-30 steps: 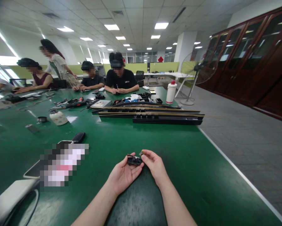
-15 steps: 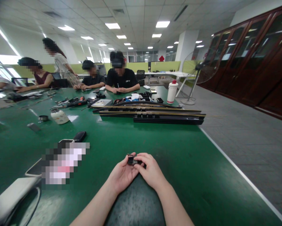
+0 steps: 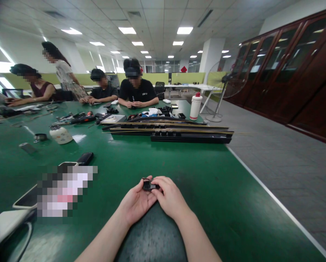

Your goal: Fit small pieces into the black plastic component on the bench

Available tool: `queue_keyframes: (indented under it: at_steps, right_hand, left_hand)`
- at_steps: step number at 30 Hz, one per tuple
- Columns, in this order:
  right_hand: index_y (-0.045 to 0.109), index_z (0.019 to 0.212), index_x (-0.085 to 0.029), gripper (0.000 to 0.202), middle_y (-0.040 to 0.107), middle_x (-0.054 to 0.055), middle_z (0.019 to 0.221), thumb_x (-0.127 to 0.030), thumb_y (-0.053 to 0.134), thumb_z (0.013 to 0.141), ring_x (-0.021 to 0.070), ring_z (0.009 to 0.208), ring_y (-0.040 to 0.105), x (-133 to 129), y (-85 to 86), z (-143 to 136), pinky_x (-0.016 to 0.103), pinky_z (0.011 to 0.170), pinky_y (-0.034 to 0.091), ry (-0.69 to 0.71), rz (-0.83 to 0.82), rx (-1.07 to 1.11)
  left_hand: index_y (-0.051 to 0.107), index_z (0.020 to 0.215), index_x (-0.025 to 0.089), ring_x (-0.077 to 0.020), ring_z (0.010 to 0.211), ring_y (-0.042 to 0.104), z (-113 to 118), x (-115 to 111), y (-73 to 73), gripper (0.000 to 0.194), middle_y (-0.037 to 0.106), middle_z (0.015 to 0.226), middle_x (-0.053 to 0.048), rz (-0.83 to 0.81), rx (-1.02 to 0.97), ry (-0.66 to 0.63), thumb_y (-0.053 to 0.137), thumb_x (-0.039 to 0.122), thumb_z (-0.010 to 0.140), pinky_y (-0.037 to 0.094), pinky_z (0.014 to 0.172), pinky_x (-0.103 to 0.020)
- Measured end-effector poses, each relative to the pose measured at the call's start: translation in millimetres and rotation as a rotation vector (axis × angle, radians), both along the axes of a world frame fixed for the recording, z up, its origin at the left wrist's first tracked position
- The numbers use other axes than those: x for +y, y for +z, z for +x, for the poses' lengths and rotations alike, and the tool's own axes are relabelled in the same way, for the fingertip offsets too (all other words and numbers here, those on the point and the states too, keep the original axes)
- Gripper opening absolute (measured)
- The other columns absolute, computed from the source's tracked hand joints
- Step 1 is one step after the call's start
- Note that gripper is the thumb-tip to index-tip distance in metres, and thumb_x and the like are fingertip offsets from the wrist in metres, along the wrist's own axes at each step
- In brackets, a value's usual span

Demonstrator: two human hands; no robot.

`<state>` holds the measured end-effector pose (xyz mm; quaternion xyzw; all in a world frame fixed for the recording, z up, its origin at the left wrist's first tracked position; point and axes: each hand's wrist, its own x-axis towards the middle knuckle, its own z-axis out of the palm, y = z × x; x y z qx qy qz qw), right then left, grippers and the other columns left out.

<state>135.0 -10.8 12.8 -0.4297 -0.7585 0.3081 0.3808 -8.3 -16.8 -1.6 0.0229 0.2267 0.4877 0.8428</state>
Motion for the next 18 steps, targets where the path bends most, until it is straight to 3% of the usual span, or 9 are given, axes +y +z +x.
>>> queue_keyframes:
  at_steps: [7, 13, 18]
  right_hand:
    - [0.064, 0.094, -0.024, 0.024, 0.060, 0.006, 0.112, -0.014, 0.056, 0.074, 0.0218, 0.108, 0.051, 2.6, -3.8, -0.9, 0.040, 0.096, 0.037, -0.018, -0.042, -0.107]
    - [0.058, 0.105, -0.024, 0.038, 0.061, 0.003, 0.111, -0.011, 0.058, 0.069, 0.0197, 0.105, 0.055, 5.9, -6.1, -1.4, 0.038, 0.097, 0.039, 0.041, -0.257, 0.102]
    - [0.055, 0.107, -0.024, 0.040, 0.062, 0.002, 0.112, -0.010, 0.056, 0.070, 0.0190, 0.106, 0.055, 8.7, -5.3, 3.2, 0.038, 0.097, 0.038, 0.091, -0.305, 0.200]
  left_hand:
    - [0.058, 0.093, 0.016, -0.0207, 0.085, 0.063, -0.4, 0.7, -1.4, 0.026, 0.061, 0.093, -0.010, 0.000, -0.012, 0.005, 0.037, 0.032, 0.089, 0.048, 0.075, -0.031]
    - [0.055, 0.096, 0.015, -0.0242, 0.087, 0.064, -3.4, 2.5, -2.0, 0.027, 0.062, 0.095, -0.011, 0.022, -0.027, -0.040, 0.038, 0.035, 0.089, 0.047, 0.075, -0.032]
    - [0.052, 0.099, 0.014, -0.0257, 0.092, 0.063, -5.6, 3.8, -1.9, 0.029, 0.062, 0.097, -0.013, 0.032, -0.023, -0.066, 0.041, 0.037, 0.088, 0.046, 0.082, -0.034]
